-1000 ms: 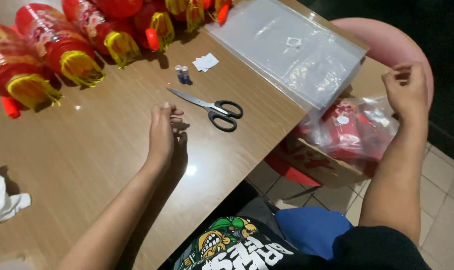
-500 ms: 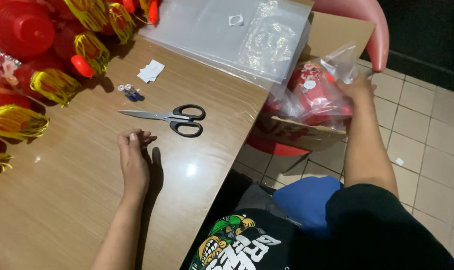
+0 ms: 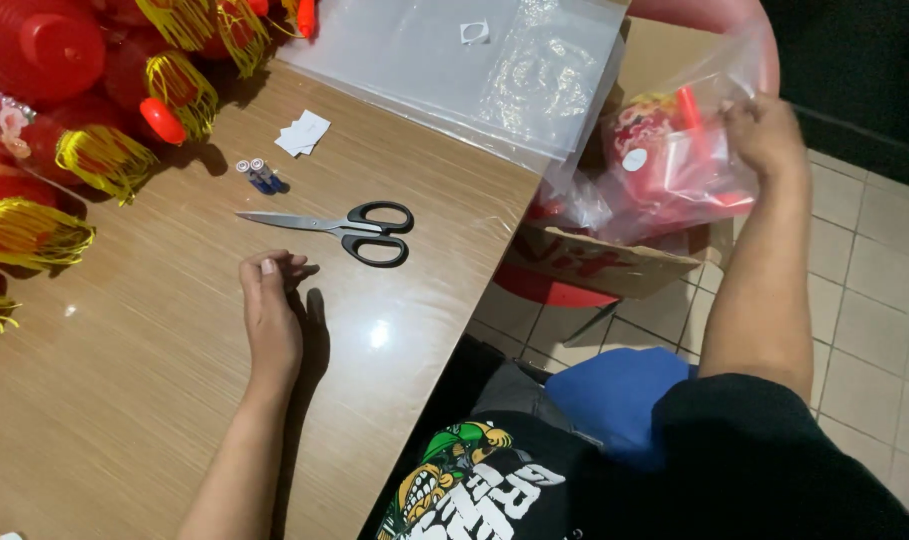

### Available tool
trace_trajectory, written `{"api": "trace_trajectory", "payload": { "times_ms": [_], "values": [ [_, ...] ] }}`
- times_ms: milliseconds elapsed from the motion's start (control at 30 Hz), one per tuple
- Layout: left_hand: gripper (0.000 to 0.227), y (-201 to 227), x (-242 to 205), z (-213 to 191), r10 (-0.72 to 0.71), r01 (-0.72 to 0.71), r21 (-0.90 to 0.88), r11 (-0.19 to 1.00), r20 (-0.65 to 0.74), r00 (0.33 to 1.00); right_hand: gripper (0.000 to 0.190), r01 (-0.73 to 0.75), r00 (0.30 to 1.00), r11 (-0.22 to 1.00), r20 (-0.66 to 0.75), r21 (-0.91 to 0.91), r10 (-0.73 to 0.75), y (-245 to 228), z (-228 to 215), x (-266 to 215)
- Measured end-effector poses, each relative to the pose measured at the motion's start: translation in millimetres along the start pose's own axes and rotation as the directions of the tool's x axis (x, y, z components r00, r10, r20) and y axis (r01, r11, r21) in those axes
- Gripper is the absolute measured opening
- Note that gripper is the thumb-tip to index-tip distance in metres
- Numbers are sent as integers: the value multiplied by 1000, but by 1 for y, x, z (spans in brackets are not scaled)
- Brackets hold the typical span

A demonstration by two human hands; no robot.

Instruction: Assembling and packaging red decorative lanterns, including inserting batteries into the light handles and placing them in plastic bags.

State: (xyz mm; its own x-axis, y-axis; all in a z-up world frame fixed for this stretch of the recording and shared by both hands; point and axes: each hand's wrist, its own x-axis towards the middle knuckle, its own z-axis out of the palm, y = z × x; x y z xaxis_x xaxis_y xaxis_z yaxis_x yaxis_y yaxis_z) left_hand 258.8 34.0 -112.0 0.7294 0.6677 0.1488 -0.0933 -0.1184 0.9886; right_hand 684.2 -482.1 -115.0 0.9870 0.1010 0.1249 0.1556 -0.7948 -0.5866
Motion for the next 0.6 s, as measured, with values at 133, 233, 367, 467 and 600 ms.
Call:
{"api": "trace_trajectory", "payload": {
  "times_ms": [133,233,367,467,600],
  "values": [
    [29,5,-1,2,-71,70,-24,997,-28,997,33,153,985,986,-73,-72,-158,-10,-58,-3],
    [31,3,0,-1,6,-6,28,1000,-14,1000,17,348,925,938,-158,-16,-346,-28,-92,-9],
    [26,13,2,-7,-74,74,40,996,9,997,45,255,964,886,-173,388,-202,-120,-107,-44],
    [21,96,-17,10,-358,349,-145,926,-41,933,45,347,936,876,-188,336,-298,-131,-92,-22],
    [32,88,-22,-24,-200,208,-18,978,207,958,19,489,784,392,-197,779,-588,-261,-24,-54]
  ]
}}
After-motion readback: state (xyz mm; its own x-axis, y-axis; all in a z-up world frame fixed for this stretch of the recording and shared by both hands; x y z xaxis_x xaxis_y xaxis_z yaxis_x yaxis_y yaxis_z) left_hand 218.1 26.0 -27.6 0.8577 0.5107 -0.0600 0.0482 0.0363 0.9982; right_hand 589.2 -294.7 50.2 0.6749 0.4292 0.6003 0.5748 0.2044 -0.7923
